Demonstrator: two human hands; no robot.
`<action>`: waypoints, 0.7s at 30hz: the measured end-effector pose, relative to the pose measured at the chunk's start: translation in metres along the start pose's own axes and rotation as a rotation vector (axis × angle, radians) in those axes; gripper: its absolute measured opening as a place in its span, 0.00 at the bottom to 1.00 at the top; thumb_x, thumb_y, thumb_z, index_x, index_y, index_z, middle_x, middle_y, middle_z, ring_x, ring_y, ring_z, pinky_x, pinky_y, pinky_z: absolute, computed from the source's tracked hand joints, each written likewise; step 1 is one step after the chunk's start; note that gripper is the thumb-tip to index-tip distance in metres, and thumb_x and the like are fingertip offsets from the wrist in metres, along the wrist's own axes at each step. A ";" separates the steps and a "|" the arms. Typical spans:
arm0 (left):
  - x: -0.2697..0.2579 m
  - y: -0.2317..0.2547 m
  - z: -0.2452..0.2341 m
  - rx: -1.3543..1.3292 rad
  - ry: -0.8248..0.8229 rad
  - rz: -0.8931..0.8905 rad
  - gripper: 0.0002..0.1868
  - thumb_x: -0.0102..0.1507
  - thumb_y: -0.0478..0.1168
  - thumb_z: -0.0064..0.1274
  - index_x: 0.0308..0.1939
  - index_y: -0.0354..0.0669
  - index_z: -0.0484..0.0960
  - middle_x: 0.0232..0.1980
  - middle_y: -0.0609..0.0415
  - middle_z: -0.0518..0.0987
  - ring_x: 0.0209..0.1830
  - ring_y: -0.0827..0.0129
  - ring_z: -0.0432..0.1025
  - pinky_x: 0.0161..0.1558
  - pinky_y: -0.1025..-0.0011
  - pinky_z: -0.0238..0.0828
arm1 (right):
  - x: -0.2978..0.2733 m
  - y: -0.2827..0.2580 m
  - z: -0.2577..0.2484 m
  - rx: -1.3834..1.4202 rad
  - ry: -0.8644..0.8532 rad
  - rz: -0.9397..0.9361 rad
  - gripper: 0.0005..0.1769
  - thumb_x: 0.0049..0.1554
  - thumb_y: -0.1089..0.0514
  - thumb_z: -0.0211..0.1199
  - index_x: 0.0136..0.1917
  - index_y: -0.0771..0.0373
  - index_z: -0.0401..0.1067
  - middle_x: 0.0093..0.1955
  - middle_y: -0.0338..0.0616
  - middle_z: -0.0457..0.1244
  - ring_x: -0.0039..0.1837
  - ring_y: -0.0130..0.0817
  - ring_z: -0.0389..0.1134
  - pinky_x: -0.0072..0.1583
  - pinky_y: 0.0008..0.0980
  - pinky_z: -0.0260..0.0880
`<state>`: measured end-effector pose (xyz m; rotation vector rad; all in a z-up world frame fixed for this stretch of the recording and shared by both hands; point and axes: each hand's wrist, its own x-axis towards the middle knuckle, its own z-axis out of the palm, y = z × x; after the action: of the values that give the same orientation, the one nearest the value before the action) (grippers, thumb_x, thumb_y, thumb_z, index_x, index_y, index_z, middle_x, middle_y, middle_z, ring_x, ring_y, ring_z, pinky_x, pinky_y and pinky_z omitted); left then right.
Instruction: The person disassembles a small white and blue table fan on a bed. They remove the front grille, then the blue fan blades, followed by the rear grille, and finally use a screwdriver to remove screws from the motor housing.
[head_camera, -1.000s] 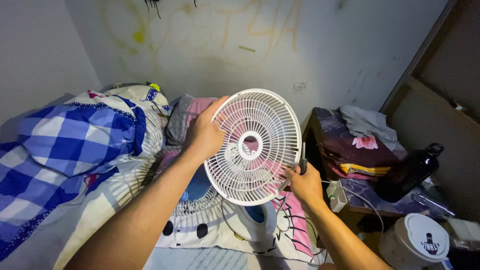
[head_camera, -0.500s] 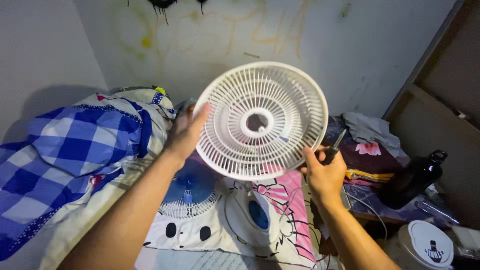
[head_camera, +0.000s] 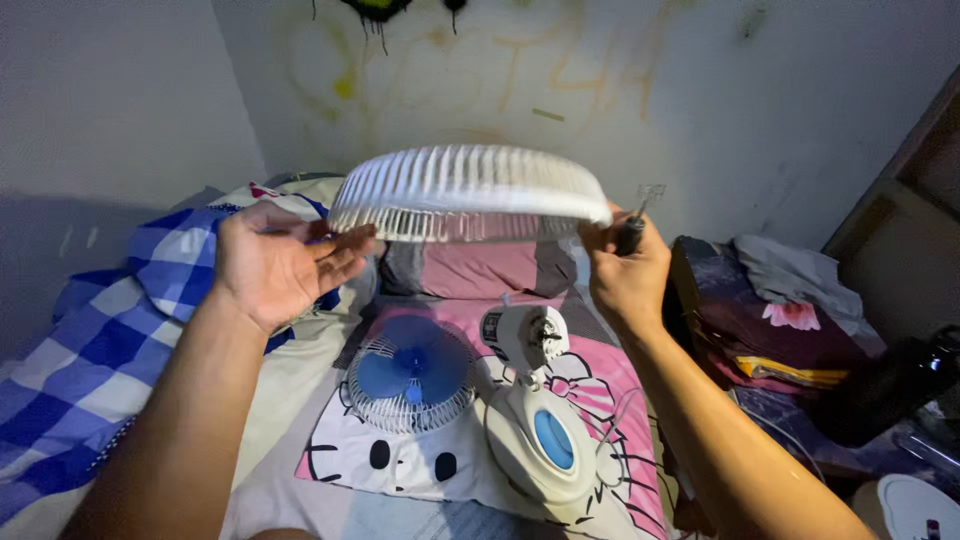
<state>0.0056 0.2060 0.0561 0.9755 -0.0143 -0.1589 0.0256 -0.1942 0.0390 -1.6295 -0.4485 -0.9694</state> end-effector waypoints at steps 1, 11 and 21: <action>0.011 -0.005 -0.011 -0.058 0.027 0.052 0.17 0.66 0.42 0.42 0.49 0.32 0.77 0.50 0.45 0.84 0.51 0.59 0.79 0.55 0.63 0.74 | 0.000 -0.003 0.005 0.000 -0.039 -0.015 0.16 0.60 0.70 0.66 0.38 0.61 0.60 0.37 0.31 0.58 0.41 0.19 0.57 0.45 0.22 0.61; 0.065 -0.046 -0.104 -0.378 0.210 0.231 0.11 0.70 0.34 0.45 0.54 0.36 0.77 0.57 0.51 0.81 0.57 0.66 0.77 0.62 0.65 0.73 | -0.029 -0.002 0.034 -0.139 -0.383 0.255 0.24 0.55 0.73 0.56 0.65 0.66 0.72 0.39 0.35 0.58 0.46 0.22 0.62 0.52 0.23 0.65; 0.110 -0.194 -0.188 -0.401 0.346 0.249 0.22 0.70 0.33 0.39 0.69 0.52 0.69 0.66 0.59 0.75 0.60 0.71 0.72 0.63 0.66 0.69 | -0.038 0.037 0.012 0.002 -0.241 0.469 0.07 0.56 0.72 0.59 0.42 0.64 0.65 0.42 0.29 0.64 0.39 0.21 0.57 0.42 0.24 0.61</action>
<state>0.1051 0.2383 -0.2160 0.5832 0.2063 0.2313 0.0339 -0.1861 -0.0143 -1.7518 -0.2087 -0.4251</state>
